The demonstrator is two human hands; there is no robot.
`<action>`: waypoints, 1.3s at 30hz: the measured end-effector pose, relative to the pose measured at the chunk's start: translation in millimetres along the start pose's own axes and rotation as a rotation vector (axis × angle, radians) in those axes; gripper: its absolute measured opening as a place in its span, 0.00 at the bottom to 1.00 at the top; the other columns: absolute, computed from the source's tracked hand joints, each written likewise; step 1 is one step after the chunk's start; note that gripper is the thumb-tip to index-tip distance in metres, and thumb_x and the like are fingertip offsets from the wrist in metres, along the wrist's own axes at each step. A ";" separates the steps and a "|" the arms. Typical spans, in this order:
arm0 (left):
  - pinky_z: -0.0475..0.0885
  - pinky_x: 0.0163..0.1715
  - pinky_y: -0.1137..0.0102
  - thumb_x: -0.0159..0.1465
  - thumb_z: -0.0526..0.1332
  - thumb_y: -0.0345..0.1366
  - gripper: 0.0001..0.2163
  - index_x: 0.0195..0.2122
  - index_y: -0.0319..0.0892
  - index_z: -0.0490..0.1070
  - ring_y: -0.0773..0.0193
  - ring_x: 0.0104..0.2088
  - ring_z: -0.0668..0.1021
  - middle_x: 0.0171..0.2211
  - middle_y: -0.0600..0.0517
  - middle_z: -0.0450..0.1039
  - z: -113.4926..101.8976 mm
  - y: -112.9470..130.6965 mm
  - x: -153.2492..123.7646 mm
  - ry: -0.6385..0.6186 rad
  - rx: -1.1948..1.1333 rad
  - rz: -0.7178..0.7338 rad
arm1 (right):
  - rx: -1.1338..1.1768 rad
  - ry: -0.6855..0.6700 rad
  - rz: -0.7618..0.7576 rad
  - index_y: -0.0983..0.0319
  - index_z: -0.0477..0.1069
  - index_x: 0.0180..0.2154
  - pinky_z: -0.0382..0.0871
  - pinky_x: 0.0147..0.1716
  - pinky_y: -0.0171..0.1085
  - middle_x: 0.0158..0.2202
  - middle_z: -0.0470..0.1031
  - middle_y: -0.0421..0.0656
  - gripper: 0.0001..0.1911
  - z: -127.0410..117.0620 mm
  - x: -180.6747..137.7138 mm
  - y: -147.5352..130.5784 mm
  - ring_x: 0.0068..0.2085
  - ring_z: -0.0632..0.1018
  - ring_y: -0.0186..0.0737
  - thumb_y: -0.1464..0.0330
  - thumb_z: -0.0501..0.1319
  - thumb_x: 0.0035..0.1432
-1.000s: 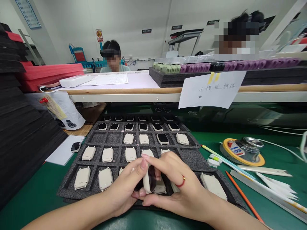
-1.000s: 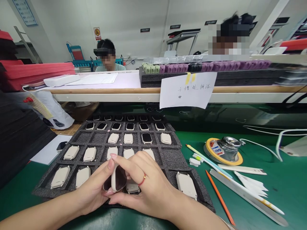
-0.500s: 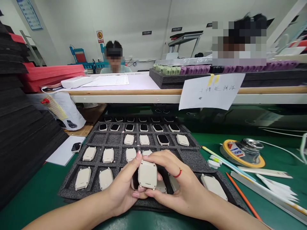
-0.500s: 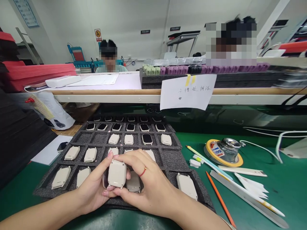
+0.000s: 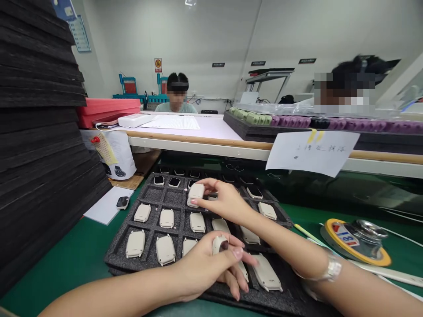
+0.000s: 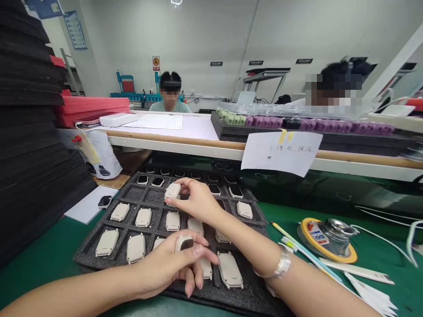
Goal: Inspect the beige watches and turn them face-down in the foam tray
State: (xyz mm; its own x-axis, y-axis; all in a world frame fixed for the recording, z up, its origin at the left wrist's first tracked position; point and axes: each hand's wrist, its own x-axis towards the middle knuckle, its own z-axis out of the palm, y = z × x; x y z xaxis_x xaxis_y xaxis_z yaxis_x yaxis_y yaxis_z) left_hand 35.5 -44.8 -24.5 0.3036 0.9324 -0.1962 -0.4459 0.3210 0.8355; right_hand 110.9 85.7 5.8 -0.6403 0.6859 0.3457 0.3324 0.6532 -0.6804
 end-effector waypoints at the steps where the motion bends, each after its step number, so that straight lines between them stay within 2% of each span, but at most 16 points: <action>1: 0.64 0.15 0.74 0.52 0.66 0.60 0.27 0.37 0.42 0.61 0.68 0.19 0.75 0.34 0.45 0.78 -2.0 -2.3 1.2 -0.061 -0.015 -0.002 | -0.012 -0.039 -0.022 0.63 0.75 0.44 0.75 0.44 0.42 0.38 0.82 0.45 0.18 10.9 9.0 0.1 0.40 0.81 0.43 0.63 0.71 0.51; 4: 0.57 0.11 0.75 0.56 0.50 0.70 0.30 0.34 0.43 0.60 0.66 0.13 0.71 0.24 0.46 0.77 -7.7 -7.1 3.0 -0.233 0.015 0.004 | -0.068 -0.098 -0.080 0.61 0.76 0.46 0.68 0.55 0.47 0.47 0.79 0.48 0.20 43.1 26.6 1.0 0.51 0.77 0.49 0.61 0.71 0.51; 6: 0.51 0.12 0.75 0.57 0.48 0.70 0.32 0.32 0.40 0.64 0.70 0.11 0.66 0.19 0.49 0.73 -8.9 -6.8 1.6 -0.210 0.088 0.021 | -0.101 -0.110 -0.085 0.60 0.74 0.51 0.60 0.60 0.53 0.54 0.74 0.51 0.25 58.6 31.2 3.4 0.60 0.70 0.55 0.61 0.71 0.52; 8: 0.49 0.14 0.75 0.57 0.51 0.68 0.32 0.30 0.38 0.68 0.73 0.13 0.62 0.18 0.50 0.72 -7.5 -4.0 -1.5 -0.141 0.152 0.040 | -0.114 -0.116 -0.063 0.61 0.71 0.56 0.54 0.62 0.60 0.58 0.70 0.55 0.29 64.6 30.6 7.1 0.64 0.64 0.61 0.61 0.69 0.53; 11: 0.48 0.16 0.75 0.57 0.55 0.66 0.31 0.31 0.37 0.72 0.73 0.16 0.62 0.23 0.48 0.74 -3.5 1.3 -6.0 -0.109 0.164 0.040 | -0.090 -0.108 -0.054 0.62 0.69 0.58 0.52 0.63 0.61 0.60 0.67 0.56 0.29 53.5 19.2 10.1 0.66 0.61 0.61 0.60 0.66 0.56; 15: 0.46 0.17 0.73 0.61 0.48 0.65 0.35 0.40 0.34 0.77 0.73 0.16 0.62 0.28 0.45 0.76 -0.7 4.8 -7.4 -0.096 0.067 -0.045 | 0.002 -0.042 -0.105 0.57 0.69 0.55 0.59 0.62 0.52 0.57 0.71 0.49 0.19 16.1 -15.1 3.0 0.62 0.68 0.50 0.61 0.59 0.63; 17: 0.47 0.18 0.73 0.61 0.51 0.64 0.34 0.41 0.34 0.77 0.73 0.17 0.63 0.29 0.45 0.76 -0.5 5.3 -6.2 -0.075 0.008 -0.071 | 0.057 0.004 -0.115 0.57 0.71 0.48 0.67 0.56 0.48 0.52 0.74 0.47 0.13 -2.6 -36.8 -1.9 0.56 0.74 0.46 0.60 0.53 0.68; 19: 0.47 0.18 0.74 0.59 0.57 0.61 0.30 0.39 0.34 0.76 0.73 0.17 0.65 0.29 0.45 0.76 -0.7 5.5 -4.3 -0.023 -0.063 -0.081 | 0.104 0.056 -0.131 0.58 0.70 0.40 0.71 0.51 0.46 0.47 0.76 0.47 0.16 -17.2 -57.8 -4.6 0.51 0.76 0.44 0.57 0.49 0.70; 21: 0.47 0.17 0.75 0.58 0.61 0.58 0.25 0.36 0.36 0.74 0.73 0.18 0.67 0.27 0.47 0.74 -1.1 5.9 -2.1 0.045 -0.155 -0.086 | 0.146 0.095 -0.214 0.58 0.68 0.36 0.73 0.48 0.44 0.45 0.75 0.47 0.16 -26.6 -75.2 -5.1 0.49 0.77 0.45 0.53 0.53 0.67; 23: 0.46 0.17 0.77 0.57 0.64 0.56 0.23 0.34 0.37 0.72 0.74 0.18 0.67 0.27 0.49 0.73 -1.8 6.5 -0.1 0.087 -0.234 -0.089 | 0.131 0.071 -0.319 0.58 0.68 0.36 0.73 0.48 0.43 0.47 0.74 0.47 0.16 -31.1 -87.2 -4.7 0.49 0.77 0.46 0.52 0.64 0.59; 25: 0.45 0.16 0.78 0.58 0.64 0.55 0.22 0.33 0.37 0.71 0.75 0.17 0.66 0.27 0.50 0.72 -2.5 6.9 1.5 0.095 -0.278 -0.086 | 0.084 0.004 -0.373 0.57 0.67 0.38 0.73 0.47 0.41 0.50 0.71 0.47 0.18 -31.9 -93.7 -4.9 0.48 0.77 0.45 0.59 0.72 0.51; 26: 0.45 0.15 0.78 0.59 0.63 0.55 0.22 0.33 0.37 0.70 0.76 0.17 0.66 0.27 0.50 0.72 -2.8 7.1 2.0 0.092 -0.293 -0.083 | 0.066 -0.028 -0.383 0.57 0.66 0.38 0.73 0.46 0.39 0.51 0.71 0.46 0.18 -31.6 -95.3 -5.2 0.48 0.77 0.43 0.63 0.73 0.51; 29: 0.46 0.15 0.81 0.61 0.63 0.52 0.19 0.34 0.37 0.71 0.77 0.18 0.65 0.26 0.53 0.70 -3.1 7.2 2.4 0.061 -0.335 -0.070 | 0.049 -0.043 -0.401 0.57 0.65 0.36 0.73 0.43 0.37 0.49 0.71 0.45 0.10 -29.7 -97.1 -6.6 0.46 0.77 0.40 0.71 0.67 0.57; 31: 0.48 0.15 0.82 0.63 0.62 0.51 0.19 0.34 0.37 0.71 0.77 0.19 0.66 0.26 0.52 0.70 -2.9 6.9 2.1 0.041 -0.335 -0.076 | 0.050 -0.007 -0.428 0.58 0.66 0.35 0.72 0.42 0.37 0.48 0.72 0.46 0.07 -29.1 -97.8 -7.0 0.44 0.77 0.39 0.71 0.64 0.60; 36: 0.50 0.14 0.82 0.63 0.62 0.51 0.18 0.33 0.37 0.72 0.77 0.17 0.66 0.23 0.54 0.68 -3.3 5.9 1.6 0.070 -0.355 -0.074 | 0.001 0.028 -0.502 0.59 0.67 0.39 0.72 0.47 0.41 0.48 0.72 0.48 0.15 -27.7 -101.3 -4.6 0.49 0.75 0.44 0.64 0.71 0.54; 39: 0.50 0.14 0.83 0.62 0.64 0.50 0.17 0.34 0.38 0.72 0.78 0.17 0.66 0.22 0.56 0.67 -4.3 5.6 2.0 0.061 -0.405 -0.085 | -0.036 0.064 -0.507 0.59 0.68 0.37 0.71 0.48 0.41 0.49 0.73 0.48 0.08 -25.7 -103.0 -3.0 0.49 0.75 0.43 0.70 0.67 0.58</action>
State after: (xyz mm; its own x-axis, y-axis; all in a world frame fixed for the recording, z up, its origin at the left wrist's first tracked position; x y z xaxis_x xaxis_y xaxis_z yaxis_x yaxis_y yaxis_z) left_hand 30.0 -40.4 -22.4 0.3084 0.9041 -0.2958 -0.7202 0.4251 0.5484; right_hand 193.6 21.3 -11.1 -0.6840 0.2978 0.6659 0.0154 0.9186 -0.3949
